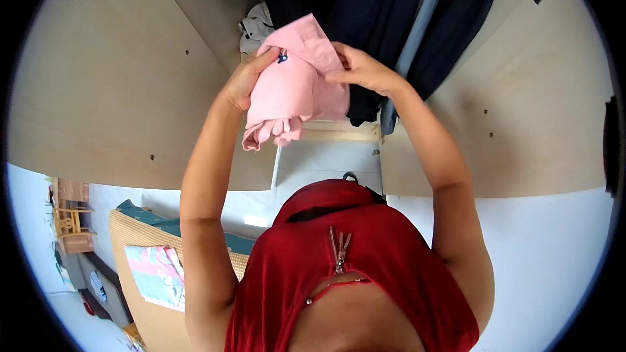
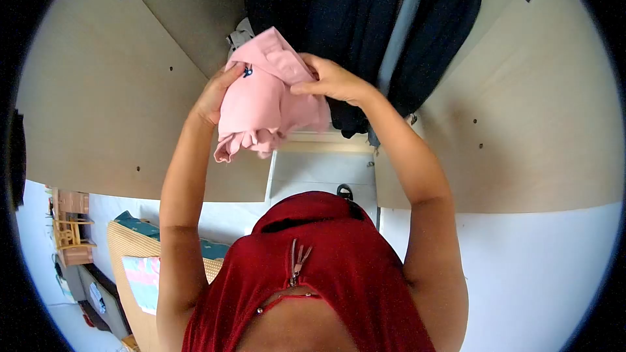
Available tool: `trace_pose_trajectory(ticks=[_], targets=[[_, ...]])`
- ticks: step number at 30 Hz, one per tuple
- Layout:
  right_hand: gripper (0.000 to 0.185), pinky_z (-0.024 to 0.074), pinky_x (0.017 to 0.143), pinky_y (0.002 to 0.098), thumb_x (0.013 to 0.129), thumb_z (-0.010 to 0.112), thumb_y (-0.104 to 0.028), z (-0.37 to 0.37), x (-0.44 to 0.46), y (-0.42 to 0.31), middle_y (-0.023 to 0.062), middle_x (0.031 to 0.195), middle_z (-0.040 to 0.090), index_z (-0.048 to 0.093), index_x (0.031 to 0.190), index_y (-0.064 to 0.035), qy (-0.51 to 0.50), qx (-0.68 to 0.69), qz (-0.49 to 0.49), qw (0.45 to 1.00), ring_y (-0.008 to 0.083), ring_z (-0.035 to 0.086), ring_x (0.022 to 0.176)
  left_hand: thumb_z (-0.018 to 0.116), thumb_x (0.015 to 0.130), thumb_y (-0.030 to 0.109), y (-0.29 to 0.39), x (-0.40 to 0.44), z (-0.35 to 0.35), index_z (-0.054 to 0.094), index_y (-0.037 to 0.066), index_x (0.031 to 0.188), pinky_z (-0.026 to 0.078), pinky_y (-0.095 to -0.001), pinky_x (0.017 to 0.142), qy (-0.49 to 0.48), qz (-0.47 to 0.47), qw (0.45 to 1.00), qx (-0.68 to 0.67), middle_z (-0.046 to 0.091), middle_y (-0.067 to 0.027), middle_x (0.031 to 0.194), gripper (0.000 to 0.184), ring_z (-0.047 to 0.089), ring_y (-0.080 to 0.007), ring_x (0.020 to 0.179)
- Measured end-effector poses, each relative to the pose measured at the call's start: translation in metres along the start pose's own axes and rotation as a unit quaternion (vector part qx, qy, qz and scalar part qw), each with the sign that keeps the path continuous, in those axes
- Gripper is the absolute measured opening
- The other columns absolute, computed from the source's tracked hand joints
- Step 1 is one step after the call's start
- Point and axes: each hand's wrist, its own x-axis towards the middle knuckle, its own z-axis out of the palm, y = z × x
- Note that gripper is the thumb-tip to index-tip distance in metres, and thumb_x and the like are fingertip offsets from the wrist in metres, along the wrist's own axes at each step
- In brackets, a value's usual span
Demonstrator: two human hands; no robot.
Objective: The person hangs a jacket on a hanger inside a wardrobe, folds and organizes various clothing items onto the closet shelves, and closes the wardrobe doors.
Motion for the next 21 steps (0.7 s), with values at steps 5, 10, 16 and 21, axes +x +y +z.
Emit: trace_pose_trajectory(ticks=[5,10,16,21], targets=[[0.040,0.0448,0.095,0.0292,0.087,0.065,-0.013,0.014,0.002,0.012,0.0083,0.113,0.065,0.057,0.123,0.0033,0.023,-0.049,0.067,0.996,0.0148,0.060,0.102,0.065,0.090,0.030,-0.003,-0.018,-0.006,0.054,0.000,0.124,0.054,-0.0322,0.083,-0.047,0.023,0.997,0.060,0.065,-0.0096,0.107,0.047,0.064,-0.0168,0.094],[0.036,0.0477,0.092,0.0297,0.090,0.063,-0.012,0.011,-0.002,0.006,0.0095,0.114,0.064,0.057,0.121,0.0047,0.035,0.095,0.062,0.993,0.0150,0.061,0.101,0.068,0.088,0.032,-0.007,-0.007,-0.036,0.058,0.000,0.122,0.051,-0.0282,0.083,-0.045,0.046,0.980,0.191,0.066,-0.0077,0.106,0.048,0.062,-0.0133,0.094],[0.034,0.0519,0.083,0.0287,0.089,0.062,-0.014,0.029,0.006,0.000,0.0108,0.108,0.066,0.059,0.118,0.0055,0.049,0.176,0.083,0.980,0.0158,0.064,0.093,0.069,0.088,0.031,-0.032,0.001,-0.059,0.052,-0.001,0.131,0.049,-0.0286,0.085,0.023,0.083,0.970,0.226,0.064,-0.0103,0.110,0.056,0.059,-0.0138,0.097],[0.035,0.0547,0.082,0.0339,0.088,0.066,-0.019,0.029,0.012,0.008,0.0112,0.103,0.066,0.059,0.114,0.0023,0.105,0.267,0.128,0.949,0.0206,0.067,0.090,0.073,0.081,0.022,-0.097,0.006,-0.079,0.040,0.012,0.143,0.046,-0.0371,0.094,0.105,0.221,0.856,0.455,0.054,-0.0238,0.129,0.071,0.057,-0.0322,0.113]])
